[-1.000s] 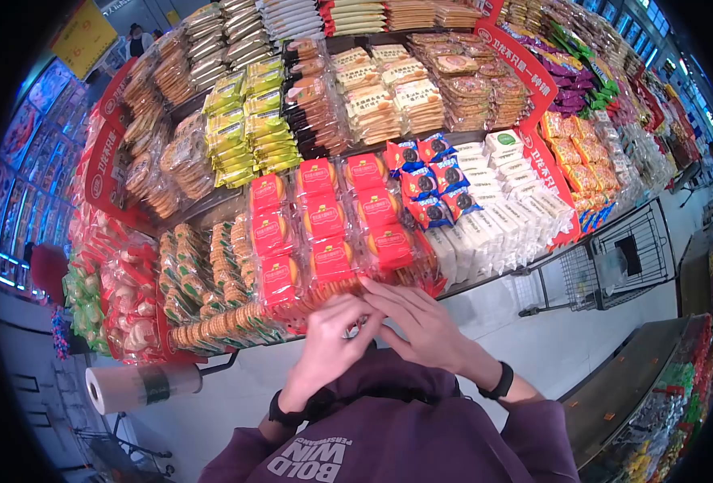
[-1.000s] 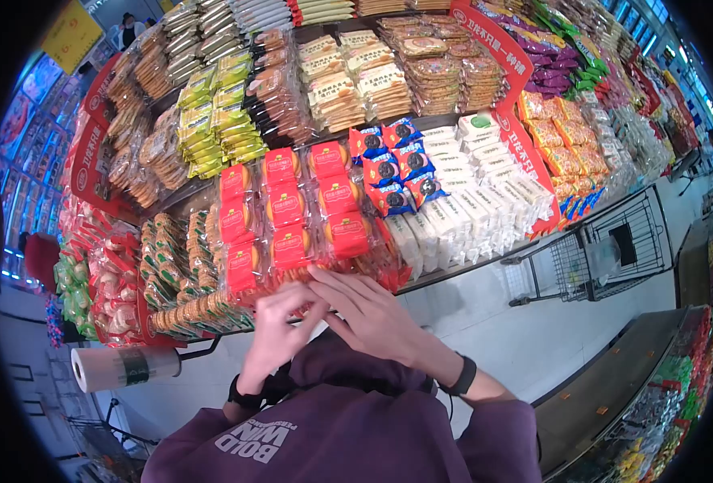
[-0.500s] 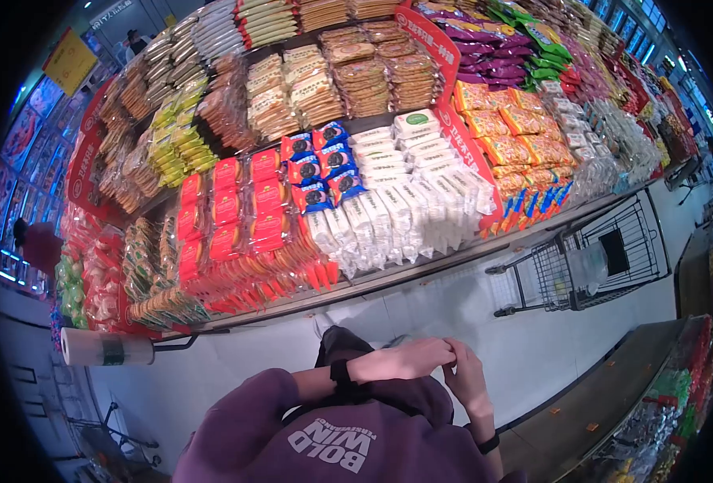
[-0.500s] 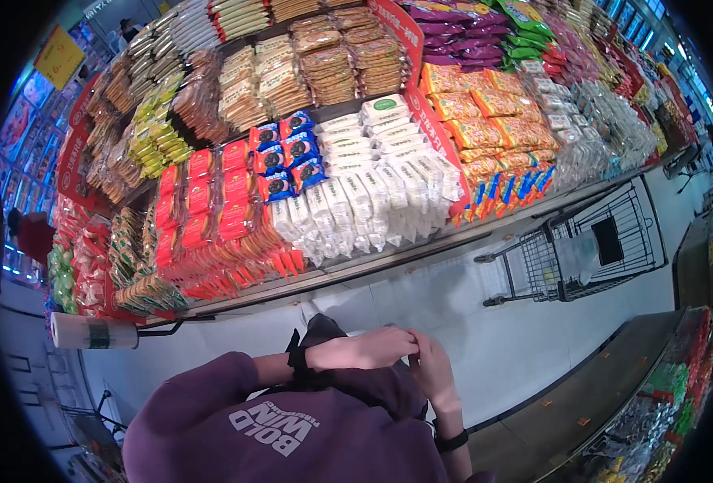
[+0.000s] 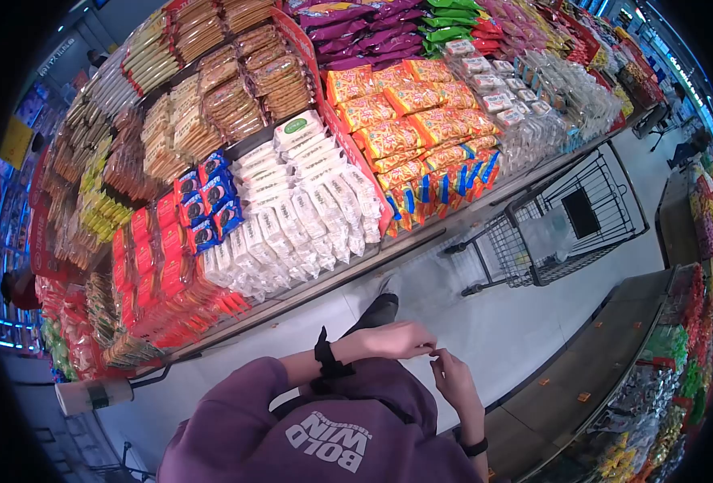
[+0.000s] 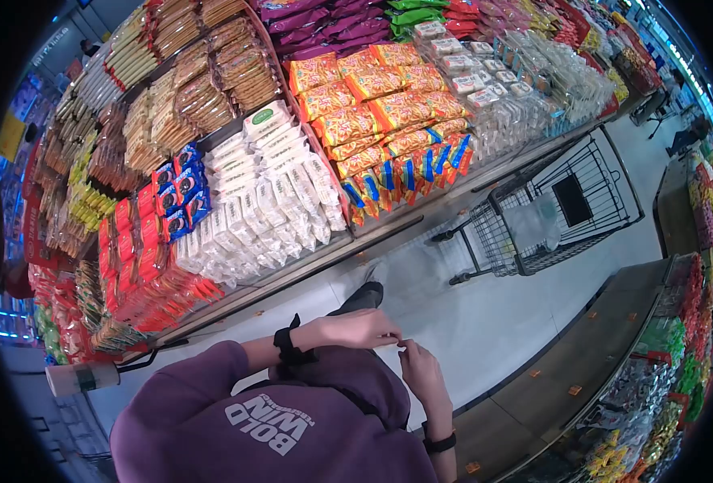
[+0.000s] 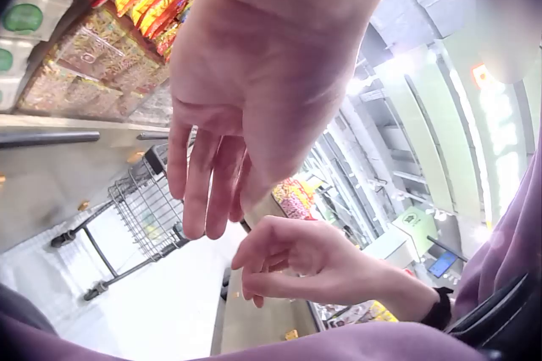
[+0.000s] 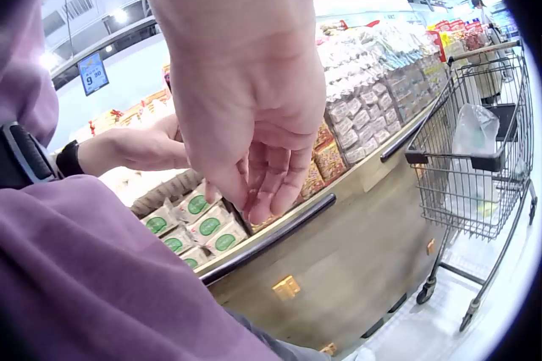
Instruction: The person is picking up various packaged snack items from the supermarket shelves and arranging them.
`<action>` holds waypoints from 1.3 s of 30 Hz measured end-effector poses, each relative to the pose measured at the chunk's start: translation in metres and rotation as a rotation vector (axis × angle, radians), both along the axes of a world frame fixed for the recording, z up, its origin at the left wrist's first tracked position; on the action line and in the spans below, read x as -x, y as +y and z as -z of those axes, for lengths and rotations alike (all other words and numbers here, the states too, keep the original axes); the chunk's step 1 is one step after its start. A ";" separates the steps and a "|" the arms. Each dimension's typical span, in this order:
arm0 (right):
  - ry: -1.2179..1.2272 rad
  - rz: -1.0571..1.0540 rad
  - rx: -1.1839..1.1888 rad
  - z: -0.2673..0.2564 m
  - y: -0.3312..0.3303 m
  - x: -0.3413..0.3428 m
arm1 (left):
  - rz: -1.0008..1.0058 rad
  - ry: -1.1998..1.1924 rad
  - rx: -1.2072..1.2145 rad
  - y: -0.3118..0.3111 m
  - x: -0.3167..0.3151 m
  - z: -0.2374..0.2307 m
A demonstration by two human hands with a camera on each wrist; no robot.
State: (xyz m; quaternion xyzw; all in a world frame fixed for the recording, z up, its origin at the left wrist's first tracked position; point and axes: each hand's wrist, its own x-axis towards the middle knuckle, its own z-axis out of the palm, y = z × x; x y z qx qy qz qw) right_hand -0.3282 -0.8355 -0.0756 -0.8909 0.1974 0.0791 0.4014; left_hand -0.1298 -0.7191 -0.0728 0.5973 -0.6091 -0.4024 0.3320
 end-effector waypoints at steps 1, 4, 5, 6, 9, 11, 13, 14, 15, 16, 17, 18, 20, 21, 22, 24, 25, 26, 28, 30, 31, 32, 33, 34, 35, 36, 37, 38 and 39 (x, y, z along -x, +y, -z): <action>-0.041 -0.024 0.038 0.004 -0.012 -0.003 | -0.030 -0.014 -0.054 -0.008 -0.005 0.003; -0.100 -0.047 0.107 0.006 -0.052 -0.020 | -0.084 -0.012 -0.258 -0.044 -0.031 -0.002; -0.110 -0.057 0.109 0.005 -0.064 -0.027 | -0.068 -0.029 -0.184 -0.054 -0.037 0.002; -0.118 -0.066 0.113 0.005 -0.077 -0.034 | -0.050 -0.046 -0.108 -0.065 -0.044 0.011; -0.155 -0.082 0.155 -0.005 -0.115 -0.055 | -0.011 -0.137 -0.008 -0.116 -0.062 0.031; -0.193 -0.050 0.162 -0.009 -0.138 -0.062 | 0.037 -0.267 -0.012 -0.158 -0.063 0.039; -0.175 0.000 0.174 -0.008 -0.161 -0.065 | 0.126 -0.458 -0.039 -0.212 -0.067 0.029; -0.165 0.019 0.187 -0.004 -0.177 -0.065 | 0.130 -0.505 -0.002 -0.241 -0.068 0.027; -0.145 0.039 0.196 0.000 -0.190 -0.060 | 0.136 -0.540 0.034 -0.268 -0.067 0.026; -0.120 0.063 0.210 0.006 -0.202 -0.056 | 0.128 -0.472 0.051 -0.295 -0.068 0.030; -0.094 0.083 0.221 0.012 -0.215 -0.052 | 0.116 -0.404 0.061 -0.318 -0.068 0.034; -0.072 0.098 0.232 0.015 -0.225 -0.048 | 0.102 -0.386 0.113 -0.336 -0.065 0.043; -0.052 0.140 0.163 0.015 -0.248 -0.049 | 0.102 -0.351 0.107 -0.367 -0.062 0.054; -0.045 0.153 0.129 0.015 -0.261 -0.050 | 0.102 -0.332 0.116 -0.372 -0.058 0.063; -0.103 0.188 0.140 0.017 -0.275 -0.052 | 0.096 -0.316 0.128 -0.376 -0.058 0.074; -0.165 0.258 0.152 0.015 -0.307 -0.055 | 0.088 -0.290 0.060 -0.374 -0.058 0.084; -0.178 0.279 0.151 0.022 -0.328 -0.054 | 0.061 -0.242 -0.014 -0.365 -0.062 0.079; -0.161 0.318 0.157 0.026 -0.350 -0.057 | 0.034 -0.199 -0.087 -0.353 -0.069 0.073; -0.255 0.484 0.131 0.062 -0.423 -0.067 | -0.012 -0.154 -0.218 -0.342 -0.084 0.076; -0.242 0.625 0.138 0.078 -0.475 -0.081 | -0.095 -0.168 -0.299 -0.326 -0.093 0.075; -0.220 0.676 0.171 0.095 -0.502 -0.085 | -0.144 -0.189 -0.335 -0.322 -0.097 0.073; -0.199 0.730 0.205 0.117 -0.528 -0.088 | -0.180 -0.198 -0.389 -0.323 -0.100 0.067; -0.179 0.739 0.284 0.148 -0.553 -0.087 | -0.228 -0.151 -0.418 -0.331 -0.101 0.063; -0.158 0.745 0.363 0.183 -0.576 -0.083 | -0.276 -0.105 -0.448 -0.340 -0.101 0.059; -0.132 0.747 0.441 0.208 -0.589 -0.078 | -0.326 -0.057 -0.481 -0.349 -0.100 0.057; 0.051 0.679 0.380 0.217 -0.596 -0.077 | -0.341 -0.057 -0.483 -0.363 -0.099 0.057; 0.230 0.606 0.318 0.227 -0.600 -0.078 | -0.362 -0.023 -0.511 -0.380 -0.096 0.058; 0.404 0.528 0.255 0.235 -0.603 -0.076 | -0.383 0.012 -0.538 -0.400 -0.092 0.059; 0.339 0.466 0.162 0.254 -0.600 -0.071 | -0.407 0.045 -0.561 -0.422 -0.087 0.063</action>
